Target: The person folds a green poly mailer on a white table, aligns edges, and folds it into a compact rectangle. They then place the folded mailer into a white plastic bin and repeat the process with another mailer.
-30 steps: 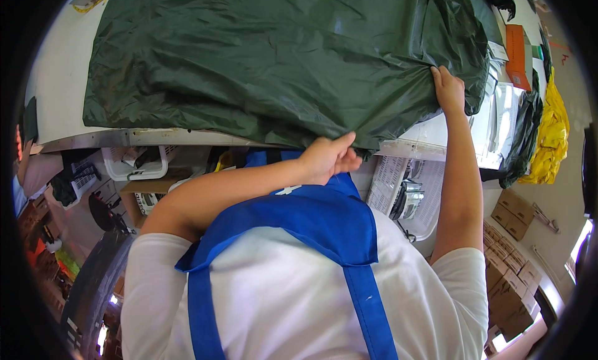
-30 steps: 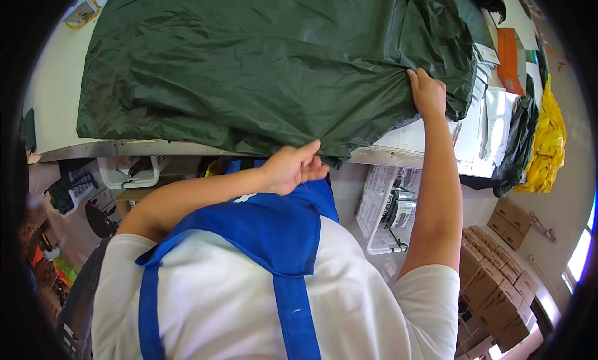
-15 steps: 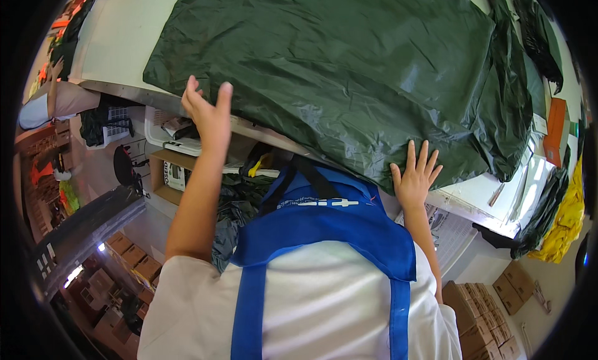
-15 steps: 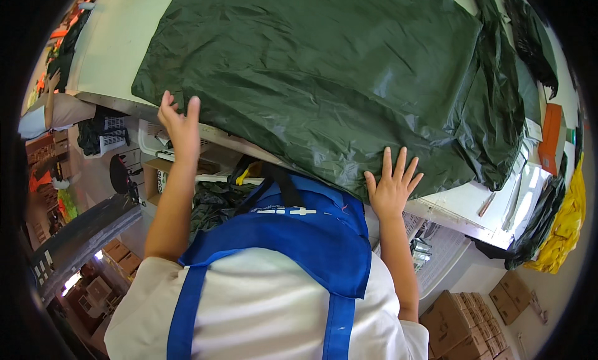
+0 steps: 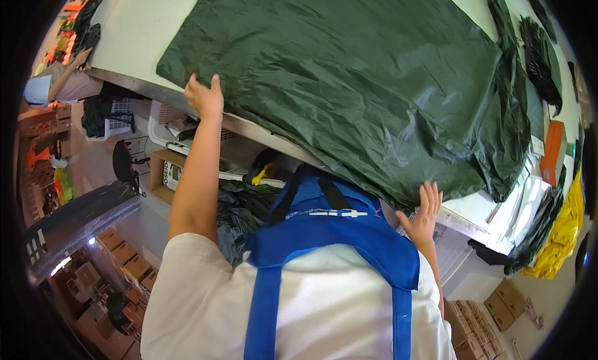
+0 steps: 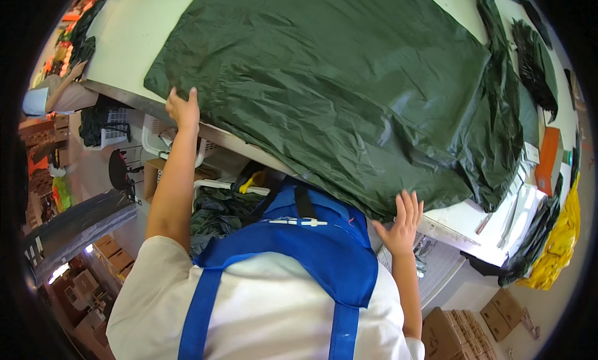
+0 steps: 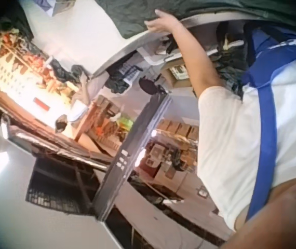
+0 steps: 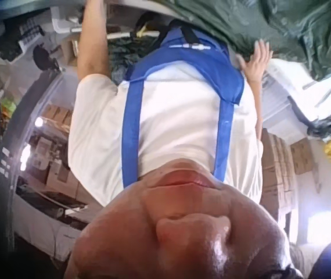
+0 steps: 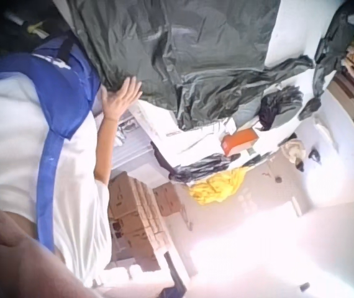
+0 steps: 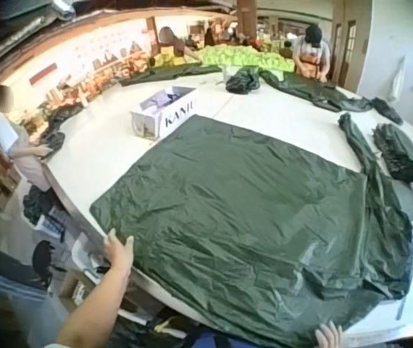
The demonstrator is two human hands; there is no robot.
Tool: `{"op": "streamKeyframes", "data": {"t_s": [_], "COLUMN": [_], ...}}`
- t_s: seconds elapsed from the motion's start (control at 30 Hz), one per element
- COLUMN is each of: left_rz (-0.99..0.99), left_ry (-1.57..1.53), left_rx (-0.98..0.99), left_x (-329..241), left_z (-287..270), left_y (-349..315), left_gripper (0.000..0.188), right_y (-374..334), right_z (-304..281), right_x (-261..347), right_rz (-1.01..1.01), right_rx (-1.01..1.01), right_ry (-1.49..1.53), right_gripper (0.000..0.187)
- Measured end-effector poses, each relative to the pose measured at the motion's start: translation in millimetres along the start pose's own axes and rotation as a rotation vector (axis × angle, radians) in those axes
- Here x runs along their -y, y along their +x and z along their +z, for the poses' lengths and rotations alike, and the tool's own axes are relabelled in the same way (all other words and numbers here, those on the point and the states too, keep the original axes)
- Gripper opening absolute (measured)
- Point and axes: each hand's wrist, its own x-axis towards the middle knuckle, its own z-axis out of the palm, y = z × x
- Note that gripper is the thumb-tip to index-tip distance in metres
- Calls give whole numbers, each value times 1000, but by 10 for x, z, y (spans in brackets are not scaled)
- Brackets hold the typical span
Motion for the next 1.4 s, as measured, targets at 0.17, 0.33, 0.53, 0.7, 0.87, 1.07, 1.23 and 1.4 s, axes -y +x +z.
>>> {"op": "streamKeyframes", "data": {"t_s": [0.17,0.33,0.53,0.7,0.87,1.07,1.23,1.4], "left_rz": [-844,-807,-560,-313,-174,994,1164,1703], "left_ry": [-786,-945,-1016,-932,-476,-323,-109,-740], "left_rx": [415,389,174,623,756,715,537,815], "left_x": [500,697,301,-182,-1051,-2075,-2342,-3081], "left_z": [124,-128,-974,-1423,-595,-33,-58,-186], "left_y": [505,402,44,718,1200,-248,-1186,-1797], "left_gripper": [43,36,60,25,45,39,45,36], "right_y": [-185,-73,-277,189,1512,2156,2155,2147], "right_z": [19,-37,-424,-1271,-1268,-632,-408,-397], "right_x": [-111,-136,-276,-800,-1305,-1934,-2036,-1985], "right_rz": [3,-24,362,412,394,471,508,503], "right_rx": [195,138,194,-202,-260,-89,-47,-76], "right_ry": [-208,-171,75,116,-33,-205,-214,-144], "right_gripper": [55,52,43,25,31,40,39,38]}}
